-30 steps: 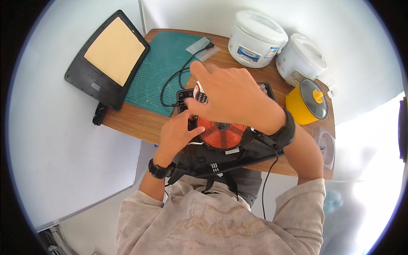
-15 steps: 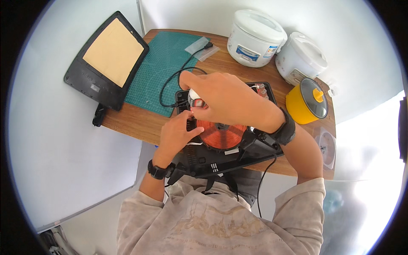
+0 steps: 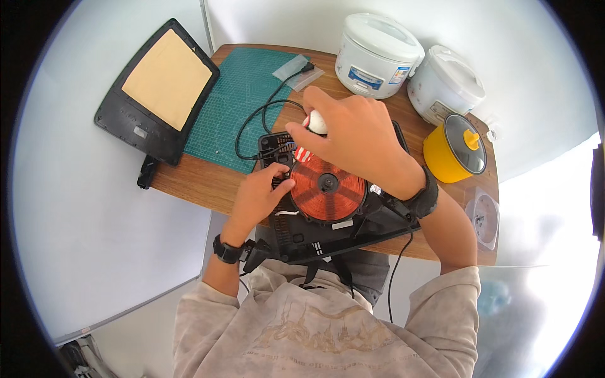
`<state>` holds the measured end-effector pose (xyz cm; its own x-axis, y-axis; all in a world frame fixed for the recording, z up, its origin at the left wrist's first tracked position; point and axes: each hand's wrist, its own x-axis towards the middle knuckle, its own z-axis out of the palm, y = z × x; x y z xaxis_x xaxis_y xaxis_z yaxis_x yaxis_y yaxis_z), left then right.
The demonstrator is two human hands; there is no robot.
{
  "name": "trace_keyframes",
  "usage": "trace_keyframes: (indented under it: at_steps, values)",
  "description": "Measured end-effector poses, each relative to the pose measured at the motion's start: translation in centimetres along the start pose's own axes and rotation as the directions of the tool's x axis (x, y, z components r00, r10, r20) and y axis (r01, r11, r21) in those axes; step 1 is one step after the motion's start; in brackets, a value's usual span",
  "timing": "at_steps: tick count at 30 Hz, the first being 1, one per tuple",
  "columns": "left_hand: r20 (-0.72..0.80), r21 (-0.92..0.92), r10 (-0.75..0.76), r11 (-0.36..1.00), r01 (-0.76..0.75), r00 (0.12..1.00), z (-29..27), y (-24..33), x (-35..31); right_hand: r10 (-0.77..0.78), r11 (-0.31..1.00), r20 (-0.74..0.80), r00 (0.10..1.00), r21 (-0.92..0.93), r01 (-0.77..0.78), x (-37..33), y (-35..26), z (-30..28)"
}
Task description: The person assembles an electronic device by securing screws into a black casing containing a red fan and circuit board. They use a screwdriver to tighten the screws and handle small components from a plastic container.
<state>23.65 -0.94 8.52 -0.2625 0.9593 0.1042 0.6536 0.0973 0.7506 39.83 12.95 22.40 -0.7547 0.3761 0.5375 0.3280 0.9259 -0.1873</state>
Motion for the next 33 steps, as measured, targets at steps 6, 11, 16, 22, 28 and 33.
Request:
trace_keyframes:
  at_steps: [6, 11, 16, 22, 28, 33]
  values:
    - [0.103, -0.138, -0.029, 0.989, 0.043, 0.994, -1.0, 0.4, 1.3, 0.1, 0.995, 0.075, 0.992, 0.022, -0.102, -0.7, 0.6, -1.4]
    - [0.147, -0.015, 0.009, 1.0, -0.007, 0.989, -1.5, 0.4, 2.2, 0.102, 0.993, 0.062, 0.993, 0.06, -0.105, -1.1, 0.9, -1.2]
    - [0.171, -0.076, -0.083, 0.992, 0.097, 0.982, -1.7, 0.6, 2.0, 0.007, 0.984, 0.008, 1.0, 0.177, -0.008, -0.8, 0.7, -0.1]
    - [0.125, 0.056, -0.034, 0.998, 0.028, 0.992, -1.2, 0.1, 1.3, -0.03, 0.979, 0.02, 0.999, 0.201, 0.025, -0.3, 0.0, -1.0]
    - [0.063, 0.275, -0.024, 0.961, 0.006, 0.998, -0.6, 0.8, 0.8, -0.041, 0.963, 0.024, 0.999, 0.268, 0.033, 0.3, 0.2, 0.0]
    - [0.119, 0.279, -0.048, 0.96, 0.013, 0.992, -1.1, 0.8, 1.5, -0.086, 0.968, 0.028, 0.996, 0.24, 0.077, 0.6, 0.0, 0.9]
